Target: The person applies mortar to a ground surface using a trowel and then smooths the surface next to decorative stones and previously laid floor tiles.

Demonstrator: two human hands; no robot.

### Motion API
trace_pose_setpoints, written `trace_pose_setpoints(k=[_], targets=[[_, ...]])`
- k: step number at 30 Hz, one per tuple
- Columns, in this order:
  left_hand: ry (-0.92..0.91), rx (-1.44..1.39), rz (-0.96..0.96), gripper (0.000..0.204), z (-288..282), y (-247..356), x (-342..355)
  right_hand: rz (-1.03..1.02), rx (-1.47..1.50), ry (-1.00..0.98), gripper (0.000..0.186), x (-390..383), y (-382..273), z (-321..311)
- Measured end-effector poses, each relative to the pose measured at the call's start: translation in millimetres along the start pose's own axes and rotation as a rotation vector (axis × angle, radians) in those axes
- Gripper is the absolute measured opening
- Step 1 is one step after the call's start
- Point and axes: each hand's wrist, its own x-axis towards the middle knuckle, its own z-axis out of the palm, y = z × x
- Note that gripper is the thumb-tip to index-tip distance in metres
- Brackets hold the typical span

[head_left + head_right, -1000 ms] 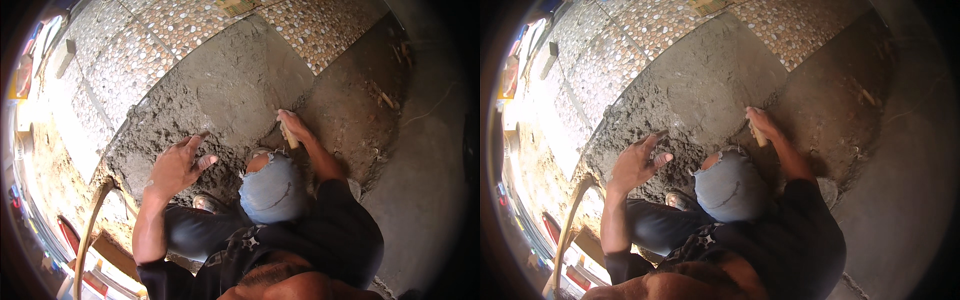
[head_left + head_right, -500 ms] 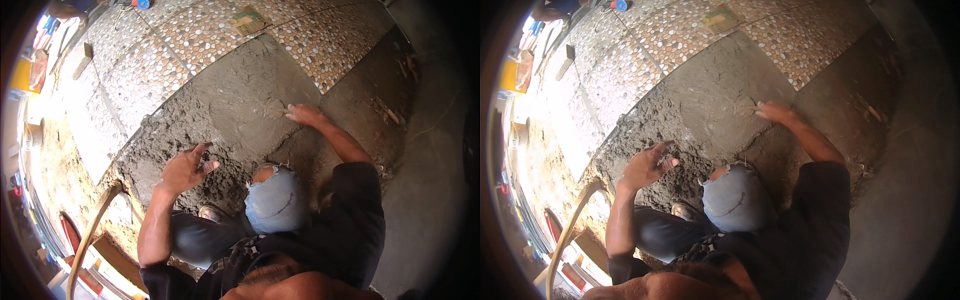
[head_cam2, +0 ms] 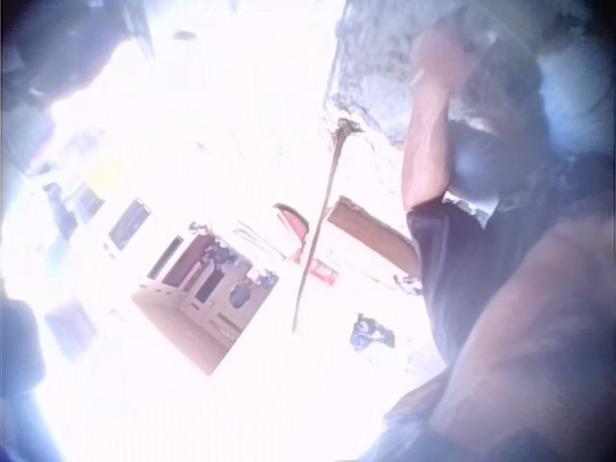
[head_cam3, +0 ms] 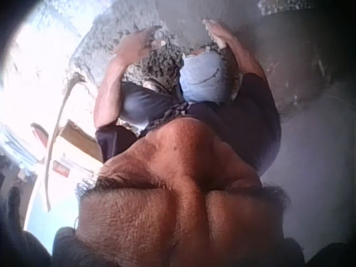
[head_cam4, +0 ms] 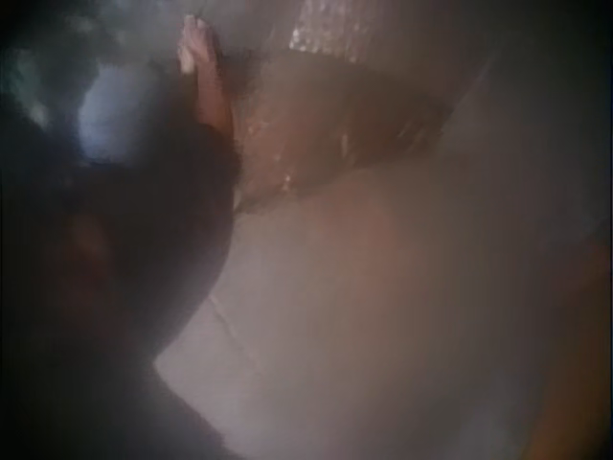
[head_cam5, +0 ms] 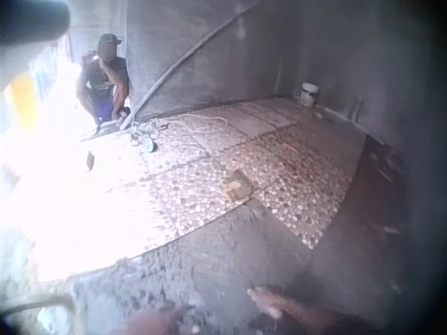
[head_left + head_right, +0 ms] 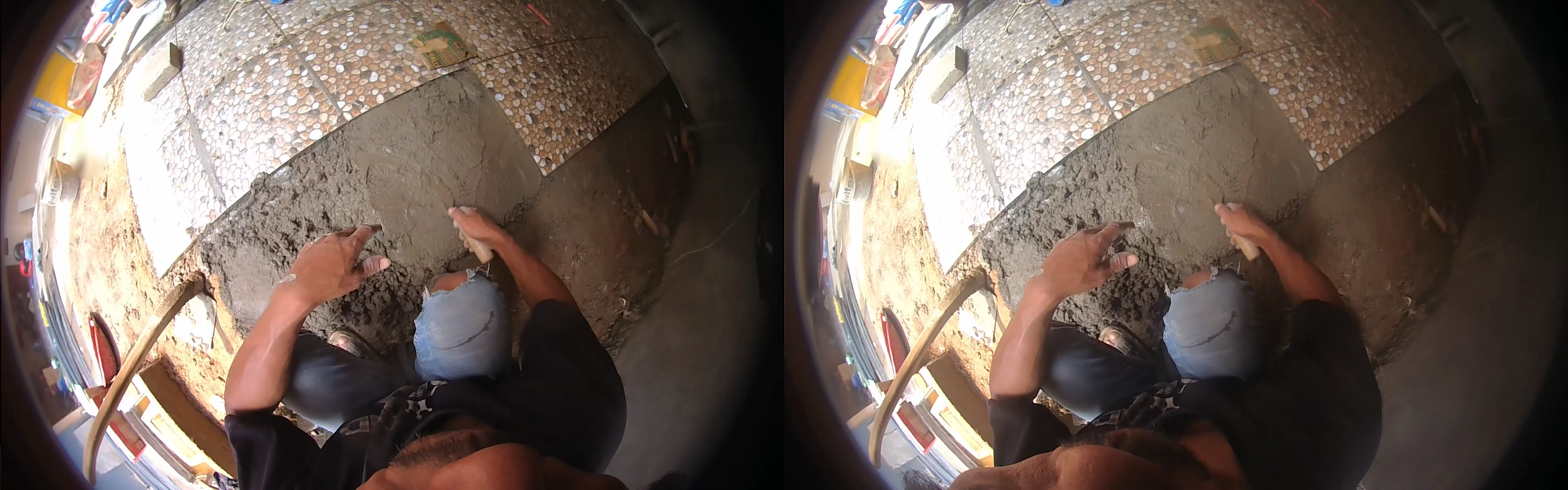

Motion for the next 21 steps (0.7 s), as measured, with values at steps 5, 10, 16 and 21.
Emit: trace_pose_setpoints(k=[5,10,16,21], targets=[[-0.091,0.012,-0.017,0.068,-6.4,15.6,7.5,-0.513,-0.596,0.083,0.048,10.8,56.9,19.3],[0.011,-0.052,-0.035,0.068,3.0,-11.8,5.4,-0.279,-0.971,0.25,0.057,42.5,-29.2,-73.7],[-0.05,0.014,-0.038,0.071,0.7,-12.4,9.2,-0.229,-0.412,0.541,0.065,112.3,-35.9,-96.8],[-0.027,0.018,0.0,0.073,19.0,-26.0,4.3,-0.35,0.167,0.429,0.042,122.0,-4.4,-84.9]])
